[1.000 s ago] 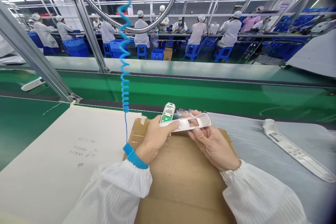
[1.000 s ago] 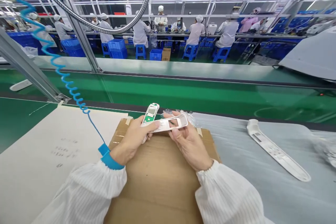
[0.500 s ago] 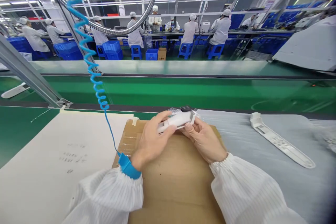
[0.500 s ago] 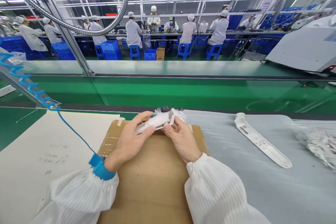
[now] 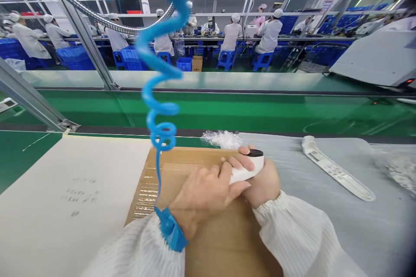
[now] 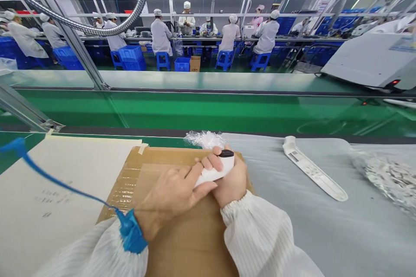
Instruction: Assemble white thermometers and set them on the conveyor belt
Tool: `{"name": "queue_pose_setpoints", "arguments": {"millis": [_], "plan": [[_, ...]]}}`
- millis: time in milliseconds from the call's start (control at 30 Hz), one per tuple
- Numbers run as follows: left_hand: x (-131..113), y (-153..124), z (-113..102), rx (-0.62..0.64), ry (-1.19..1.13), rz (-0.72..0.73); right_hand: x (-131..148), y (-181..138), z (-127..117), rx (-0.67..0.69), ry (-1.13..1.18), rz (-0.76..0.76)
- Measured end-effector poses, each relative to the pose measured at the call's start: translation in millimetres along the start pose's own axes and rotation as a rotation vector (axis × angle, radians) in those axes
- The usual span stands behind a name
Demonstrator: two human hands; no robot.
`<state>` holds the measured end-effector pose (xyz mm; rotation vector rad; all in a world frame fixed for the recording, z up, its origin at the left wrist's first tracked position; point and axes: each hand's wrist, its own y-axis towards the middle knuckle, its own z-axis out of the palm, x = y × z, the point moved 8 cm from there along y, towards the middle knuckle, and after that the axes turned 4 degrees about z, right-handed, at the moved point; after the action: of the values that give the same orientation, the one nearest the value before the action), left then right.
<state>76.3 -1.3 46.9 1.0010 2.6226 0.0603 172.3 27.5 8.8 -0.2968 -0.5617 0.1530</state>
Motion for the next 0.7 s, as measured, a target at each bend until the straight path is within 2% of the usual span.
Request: {"name": "queue_pose_setpoints", "arguments": {"millis": [100, 167, 233, 300, 467, 600, 700], "plan": [[20, -1, -8, -0.079, -0.028, -0.131, 0, 0, 10, 0.099, -0.081, 0.043], [38, -6, -21, -0.234, -0.063, -0.233, -5, 0, 21, 0.19, -0.182, 0.039], [46, -12, -34, -0.415, -0.116, -0.242, -13, -1, 30, 0.262, -0.256, 0.002], [43, -15, -40, -0.515, -0.188, -0.179, -25, -2, 33, 0.282, -0.292, -0.008], [24, -12, -38, -0.548, -0.261, -0.075, -39, -5, 25, 0.183, -0.283, 0.011], [13, -11, -42, -0.607, -0.248, 0.02, -33, -6, 24, 0.195, -0.274, -0.007], [17, -11, -41, -0.599, -0.231, 0.018, -30, -4, 25, 0.225, -0.291, 0.011]]}}
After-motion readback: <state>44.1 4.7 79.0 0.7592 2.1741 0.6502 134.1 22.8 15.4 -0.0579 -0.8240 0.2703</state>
